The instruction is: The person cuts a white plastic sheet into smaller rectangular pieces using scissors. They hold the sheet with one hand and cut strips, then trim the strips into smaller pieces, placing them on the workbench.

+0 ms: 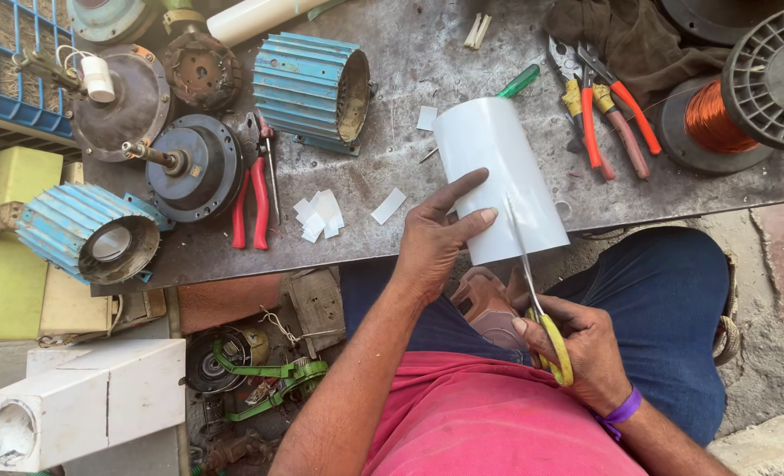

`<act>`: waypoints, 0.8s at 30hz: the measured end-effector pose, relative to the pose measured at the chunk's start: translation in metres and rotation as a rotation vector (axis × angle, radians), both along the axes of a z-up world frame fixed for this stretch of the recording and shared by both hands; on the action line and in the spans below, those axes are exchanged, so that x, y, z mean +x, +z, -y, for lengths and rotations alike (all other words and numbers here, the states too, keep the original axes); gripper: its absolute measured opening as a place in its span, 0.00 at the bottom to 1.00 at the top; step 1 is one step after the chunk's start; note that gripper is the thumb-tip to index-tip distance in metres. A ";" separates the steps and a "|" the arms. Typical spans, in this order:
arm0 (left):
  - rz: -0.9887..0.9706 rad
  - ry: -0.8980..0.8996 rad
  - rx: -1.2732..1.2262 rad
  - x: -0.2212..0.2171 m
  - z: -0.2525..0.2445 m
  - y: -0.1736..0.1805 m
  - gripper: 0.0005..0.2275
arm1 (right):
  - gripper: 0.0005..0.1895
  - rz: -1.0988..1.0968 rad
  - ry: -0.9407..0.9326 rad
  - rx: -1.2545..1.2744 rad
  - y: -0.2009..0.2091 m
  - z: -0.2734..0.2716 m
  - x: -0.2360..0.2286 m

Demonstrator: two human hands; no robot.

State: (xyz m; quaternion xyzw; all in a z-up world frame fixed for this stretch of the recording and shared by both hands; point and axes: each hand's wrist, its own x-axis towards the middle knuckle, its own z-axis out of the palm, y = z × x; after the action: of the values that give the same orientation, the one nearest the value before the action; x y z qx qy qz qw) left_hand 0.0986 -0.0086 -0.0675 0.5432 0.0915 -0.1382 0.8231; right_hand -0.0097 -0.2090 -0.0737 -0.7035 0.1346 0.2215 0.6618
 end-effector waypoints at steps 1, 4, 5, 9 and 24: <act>-0.027 0.007 0.031 0.001 0.001 -0.003 0.24 | 0.15 -0.008 0.000 -0.009 -0.003 -0.001 0.001; -0.112 0.032 0.089 0.002 0.005 -0.013 0.25 | 0.16 -0.084 -0.015 -0.001 -0.012 -0.002 0.000; -0.133 0.040 0.083 0.002 0.007 -0.017 0.25 | 0.17 -0.115 -0.022 0.008 -0.014 -0.003 0.001; -0.139 0.032 0.170 0.001 0.008 -0.024 0.27 | 0.17 -0.200 -0.033 0.083 -0.016 -0.005 -0.003; -0.155 -0.024 0.222 0.001 0.006 -0.018 0.32 | 0.20 -0.175 0.055 -0.033 -0.024 -0.003 0.006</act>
State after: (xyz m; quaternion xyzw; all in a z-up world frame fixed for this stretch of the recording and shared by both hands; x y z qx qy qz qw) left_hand 0.0997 -0.0147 -0.0852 0.6198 0.1633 -0.1785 0.7466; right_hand -0.0035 -0.2059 -0.0975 -0.6956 0.1761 0.2982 0.6295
